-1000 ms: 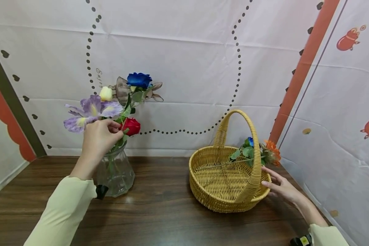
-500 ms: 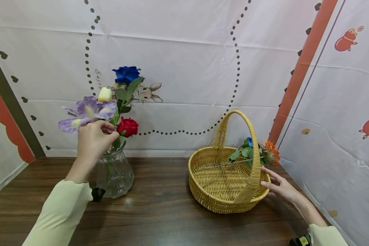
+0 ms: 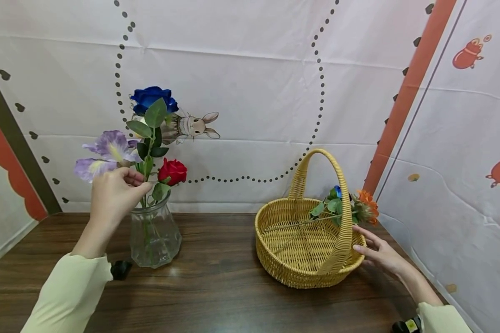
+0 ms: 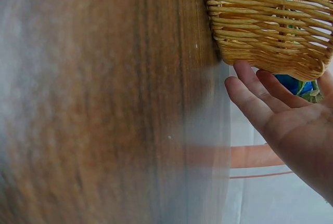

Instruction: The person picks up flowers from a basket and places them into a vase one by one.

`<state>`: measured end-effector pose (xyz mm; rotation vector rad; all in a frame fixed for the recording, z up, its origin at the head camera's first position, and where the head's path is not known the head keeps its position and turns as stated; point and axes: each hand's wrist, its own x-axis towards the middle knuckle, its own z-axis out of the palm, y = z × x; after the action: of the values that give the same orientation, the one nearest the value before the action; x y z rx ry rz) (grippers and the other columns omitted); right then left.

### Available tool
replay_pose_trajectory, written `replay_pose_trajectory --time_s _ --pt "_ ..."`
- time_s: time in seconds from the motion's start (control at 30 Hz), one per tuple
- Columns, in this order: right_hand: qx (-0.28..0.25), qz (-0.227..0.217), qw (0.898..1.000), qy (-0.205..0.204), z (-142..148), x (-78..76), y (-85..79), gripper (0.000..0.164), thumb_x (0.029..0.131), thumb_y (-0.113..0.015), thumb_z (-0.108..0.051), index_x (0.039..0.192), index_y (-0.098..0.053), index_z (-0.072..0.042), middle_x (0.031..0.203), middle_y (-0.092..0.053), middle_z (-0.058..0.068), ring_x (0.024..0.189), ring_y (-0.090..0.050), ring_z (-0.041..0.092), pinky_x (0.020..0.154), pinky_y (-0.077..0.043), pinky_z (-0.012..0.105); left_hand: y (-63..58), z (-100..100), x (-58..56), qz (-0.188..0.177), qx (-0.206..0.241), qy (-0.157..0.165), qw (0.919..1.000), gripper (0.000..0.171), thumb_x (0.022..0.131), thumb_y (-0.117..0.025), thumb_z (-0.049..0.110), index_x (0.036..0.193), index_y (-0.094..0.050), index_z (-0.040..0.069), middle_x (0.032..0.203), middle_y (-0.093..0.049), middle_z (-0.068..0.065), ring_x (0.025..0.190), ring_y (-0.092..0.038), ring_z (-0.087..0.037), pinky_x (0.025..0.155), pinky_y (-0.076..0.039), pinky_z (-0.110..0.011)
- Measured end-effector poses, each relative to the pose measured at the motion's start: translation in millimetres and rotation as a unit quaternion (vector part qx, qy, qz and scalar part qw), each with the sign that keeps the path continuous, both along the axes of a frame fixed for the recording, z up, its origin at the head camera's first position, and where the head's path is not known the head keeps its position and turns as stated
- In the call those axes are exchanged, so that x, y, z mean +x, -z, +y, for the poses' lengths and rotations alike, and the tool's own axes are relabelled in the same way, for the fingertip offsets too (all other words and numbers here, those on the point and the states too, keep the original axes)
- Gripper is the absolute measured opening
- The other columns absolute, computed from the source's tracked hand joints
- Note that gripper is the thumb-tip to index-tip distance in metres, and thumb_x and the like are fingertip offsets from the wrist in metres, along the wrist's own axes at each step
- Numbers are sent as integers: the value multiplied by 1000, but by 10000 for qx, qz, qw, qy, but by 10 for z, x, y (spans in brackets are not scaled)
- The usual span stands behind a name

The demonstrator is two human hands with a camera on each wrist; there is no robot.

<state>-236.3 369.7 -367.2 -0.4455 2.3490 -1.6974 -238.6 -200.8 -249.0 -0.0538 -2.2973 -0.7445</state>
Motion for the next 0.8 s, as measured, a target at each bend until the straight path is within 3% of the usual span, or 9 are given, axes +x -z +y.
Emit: replay_pose_trajectory --time_s 0.27,0.6,0.8 --pt "92 7 9999 41 -4 0 -14 63 95 -46 -16 147 -10 -15 136 -11 42 105 -53 11 80 -50 38 25 -5 52 -462 -242 37 9986 16 75 -65 20 75 -65 4 74 -64 -11 60 -57 -24 53 -42 -35" --pt "42 98 9999 -69 4 -4 1 55 96 -45 -15 143 -22 -34 135 -11 43 101 -55 7 78 -51 37 30 16 59 -169 -533 -24 9984 17 76 -61 19 72 -64 3 67 -62 -11 54 -53 -23 47 -39 -32" --pt "40 95 9999 -61 1 0 -2 59 96 -46 -16 146 -17 -25 134 -11 43 101 -55 7 79 -51 36 31 22 71 -36 -463 3 9989 16 76 -60 17 70 -64 3 67 -64 -12 53 -53 -22 47 -40 -32"
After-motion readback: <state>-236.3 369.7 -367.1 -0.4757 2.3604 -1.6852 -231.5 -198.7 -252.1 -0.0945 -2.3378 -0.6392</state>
